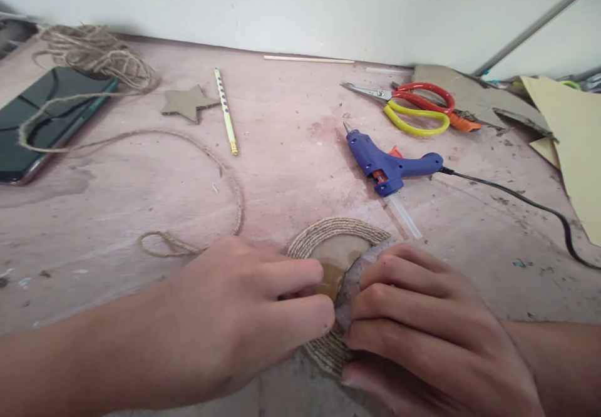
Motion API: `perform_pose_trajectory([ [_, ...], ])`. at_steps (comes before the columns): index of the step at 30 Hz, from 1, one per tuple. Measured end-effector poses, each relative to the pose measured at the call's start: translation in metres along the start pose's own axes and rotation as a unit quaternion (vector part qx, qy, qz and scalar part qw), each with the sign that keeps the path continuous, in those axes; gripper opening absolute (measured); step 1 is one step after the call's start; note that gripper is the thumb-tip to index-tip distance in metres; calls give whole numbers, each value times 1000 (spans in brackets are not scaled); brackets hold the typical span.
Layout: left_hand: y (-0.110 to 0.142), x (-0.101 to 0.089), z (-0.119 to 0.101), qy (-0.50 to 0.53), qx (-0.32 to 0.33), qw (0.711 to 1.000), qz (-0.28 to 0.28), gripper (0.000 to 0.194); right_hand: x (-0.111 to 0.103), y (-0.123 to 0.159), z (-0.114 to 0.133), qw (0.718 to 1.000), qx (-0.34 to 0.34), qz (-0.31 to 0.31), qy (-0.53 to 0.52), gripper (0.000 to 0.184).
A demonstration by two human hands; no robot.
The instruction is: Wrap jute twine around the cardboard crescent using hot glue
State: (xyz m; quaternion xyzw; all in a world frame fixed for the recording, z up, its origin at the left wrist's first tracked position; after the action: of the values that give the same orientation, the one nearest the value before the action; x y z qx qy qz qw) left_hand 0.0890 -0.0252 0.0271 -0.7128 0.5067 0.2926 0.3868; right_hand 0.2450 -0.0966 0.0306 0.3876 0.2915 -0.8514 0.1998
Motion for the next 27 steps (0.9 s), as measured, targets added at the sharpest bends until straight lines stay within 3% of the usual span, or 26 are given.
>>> perform_pose_trajectory([
  [27, 1, 1, 1, 38, -8, 999, 5, 30, -1, 2, -1, 1000, 13, -3, 20, 9],
])
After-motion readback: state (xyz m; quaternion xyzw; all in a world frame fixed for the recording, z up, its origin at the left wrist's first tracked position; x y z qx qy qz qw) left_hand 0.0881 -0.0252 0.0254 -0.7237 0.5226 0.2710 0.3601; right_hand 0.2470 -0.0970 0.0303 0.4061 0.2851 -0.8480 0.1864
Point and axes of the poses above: each hand's wrist, its own y-axis away from the middle knuckle, its own x-axis out of the palm, z = x × y, the point moved 7 cm from there along -y, towards the middle knuckle, and after that the axes turned 4 degrees about z, right-handed, at the moved point
